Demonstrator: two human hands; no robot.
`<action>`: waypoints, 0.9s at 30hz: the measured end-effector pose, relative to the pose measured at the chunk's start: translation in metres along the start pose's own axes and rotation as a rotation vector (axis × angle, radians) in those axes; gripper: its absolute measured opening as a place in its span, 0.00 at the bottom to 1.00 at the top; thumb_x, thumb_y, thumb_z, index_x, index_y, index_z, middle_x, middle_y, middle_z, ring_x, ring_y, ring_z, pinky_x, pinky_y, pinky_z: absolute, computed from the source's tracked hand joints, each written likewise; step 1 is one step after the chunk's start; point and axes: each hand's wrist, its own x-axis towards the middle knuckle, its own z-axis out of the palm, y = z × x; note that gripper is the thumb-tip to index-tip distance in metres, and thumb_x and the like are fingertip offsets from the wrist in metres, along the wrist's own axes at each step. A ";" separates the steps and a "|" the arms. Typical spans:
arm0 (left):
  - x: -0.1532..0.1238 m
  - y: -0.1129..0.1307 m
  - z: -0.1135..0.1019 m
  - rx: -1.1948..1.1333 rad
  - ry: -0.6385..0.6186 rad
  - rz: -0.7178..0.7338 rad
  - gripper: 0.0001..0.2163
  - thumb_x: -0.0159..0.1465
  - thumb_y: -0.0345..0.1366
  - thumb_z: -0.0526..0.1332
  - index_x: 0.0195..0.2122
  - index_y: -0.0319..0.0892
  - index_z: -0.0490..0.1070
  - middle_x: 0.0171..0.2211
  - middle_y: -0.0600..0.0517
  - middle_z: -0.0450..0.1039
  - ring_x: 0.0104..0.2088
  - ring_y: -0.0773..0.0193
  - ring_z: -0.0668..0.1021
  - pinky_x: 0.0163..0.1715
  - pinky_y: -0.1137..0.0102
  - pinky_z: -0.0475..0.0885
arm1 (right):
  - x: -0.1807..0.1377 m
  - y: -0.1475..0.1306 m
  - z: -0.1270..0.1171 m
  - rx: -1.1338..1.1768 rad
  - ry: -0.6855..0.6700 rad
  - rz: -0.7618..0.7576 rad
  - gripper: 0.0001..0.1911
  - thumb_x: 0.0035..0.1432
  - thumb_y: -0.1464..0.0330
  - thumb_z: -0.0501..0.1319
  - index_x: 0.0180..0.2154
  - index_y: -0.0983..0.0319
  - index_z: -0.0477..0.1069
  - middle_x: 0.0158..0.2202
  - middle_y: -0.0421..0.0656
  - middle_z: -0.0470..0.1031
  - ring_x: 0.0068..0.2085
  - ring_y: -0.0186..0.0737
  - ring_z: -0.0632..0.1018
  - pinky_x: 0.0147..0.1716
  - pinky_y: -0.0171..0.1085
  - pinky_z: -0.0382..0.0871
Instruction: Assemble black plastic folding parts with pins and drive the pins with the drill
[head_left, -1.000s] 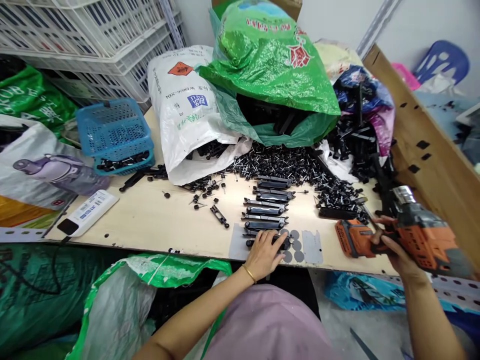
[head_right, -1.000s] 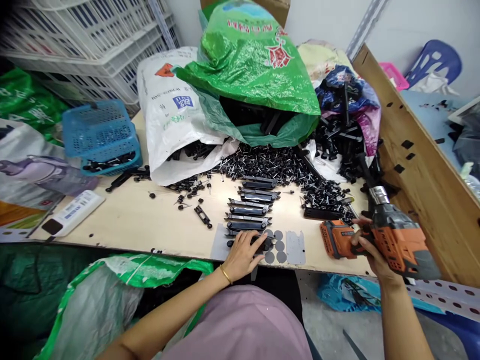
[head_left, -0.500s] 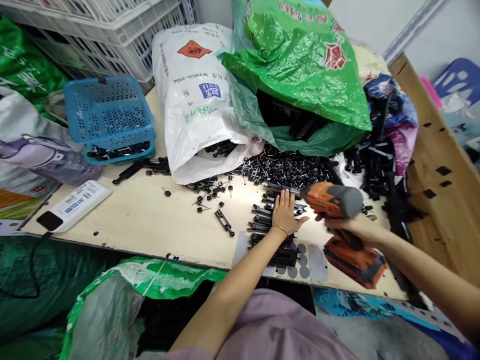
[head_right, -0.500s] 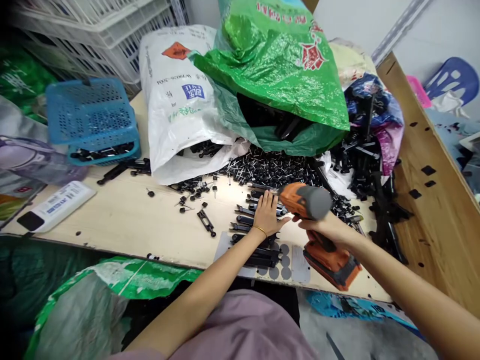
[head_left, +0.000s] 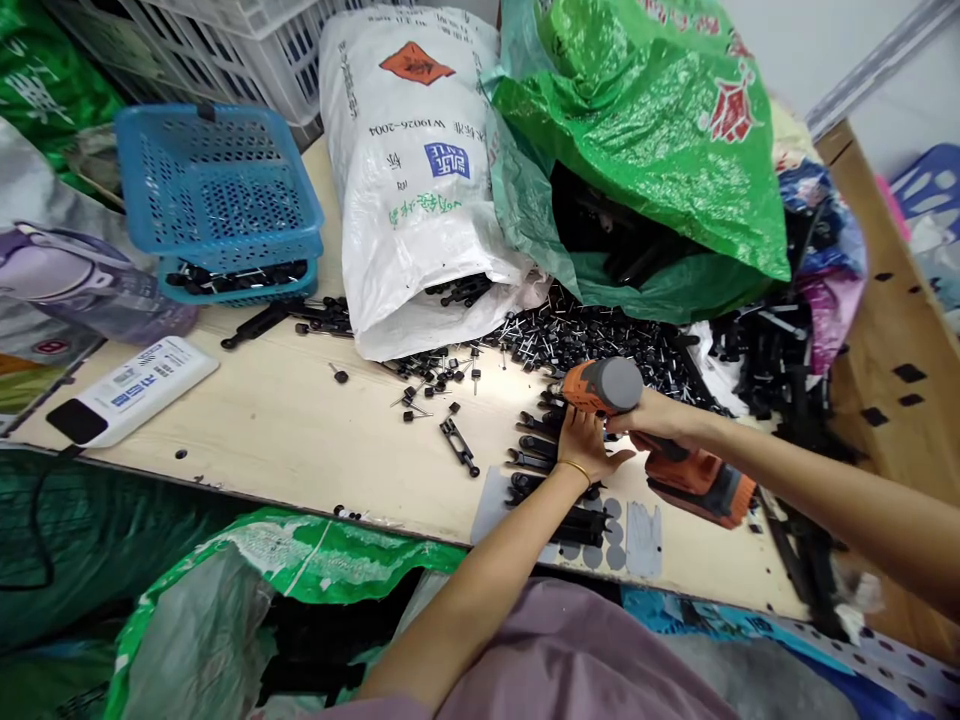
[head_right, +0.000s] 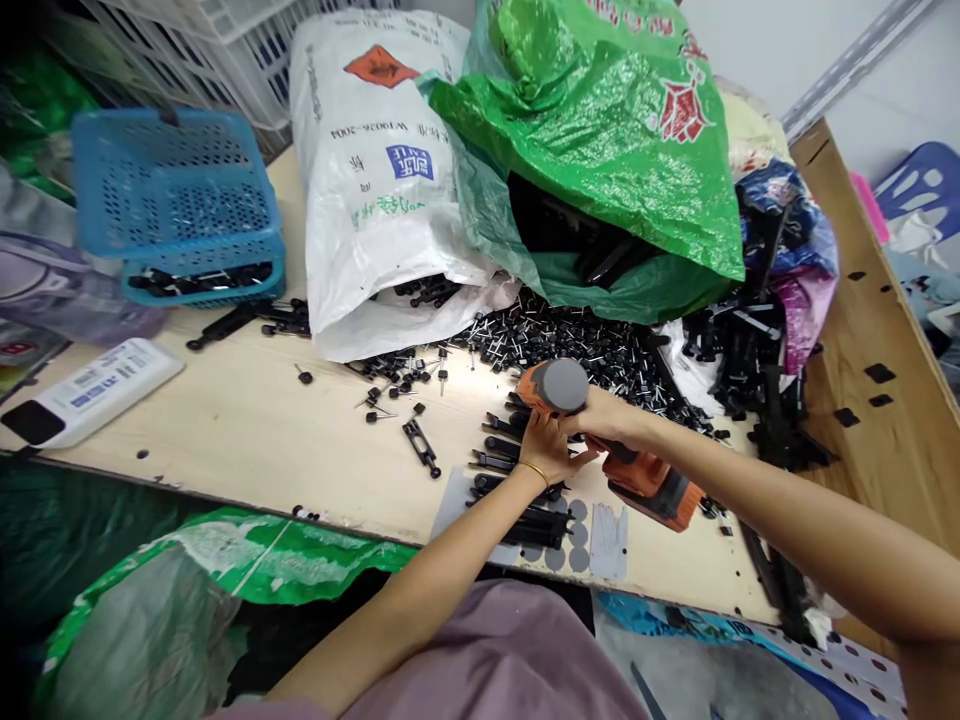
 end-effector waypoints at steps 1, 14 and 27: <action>0.000 0.000 -0.001 -0.002 -0.004 -0.001 0.40 0.56 0.64 0.46 0.56 0.33 0.62 0.56 0.38 0.63 0.60 0.46 0.57 0.62 0.53 0.44 | 0.003 -0.003 0.000 -0.018 -0.007 0.010 0.08 0.40 0.70 0.60 0.28 0.64 0.65 0.15 0.34 0.63 0.14 0.30 0.65 0.12 0.30 0.60; -0.002 -0.005 0.009 -0.146 0.115 0.035 0.34 0.55 0.63 0.52 0.50 0.39 0.69 0.50 0.41 0.71 0.55 0.46 0.68 0.55 0.54 0.59 | -0.015 -0.015 -0.006 -0.334 -0.044 0.028 0.06 0.42 0.69 0.59 0.26 0.64 0.66 0.14 0.38 0.65 0.16 0.34 0.68 0.13 0.30 0.60; -0.005 -0.002 0.025 -0.159 0.217 0.053 0.23 0.57 0.49 0.59 0.50 0.44 0.71 0.49 0.46 0.73 0.54 0.47 0.69 0.56 0.52 0.61 | -0.011 -0.004 0.012 -0.187 -0.092 0.118 0.05 0.39 0.71 0.59 0.24 0.64 0.65 0.15 0.36 0.62 0.14 0.29 0.64 0.11 0.29 0.58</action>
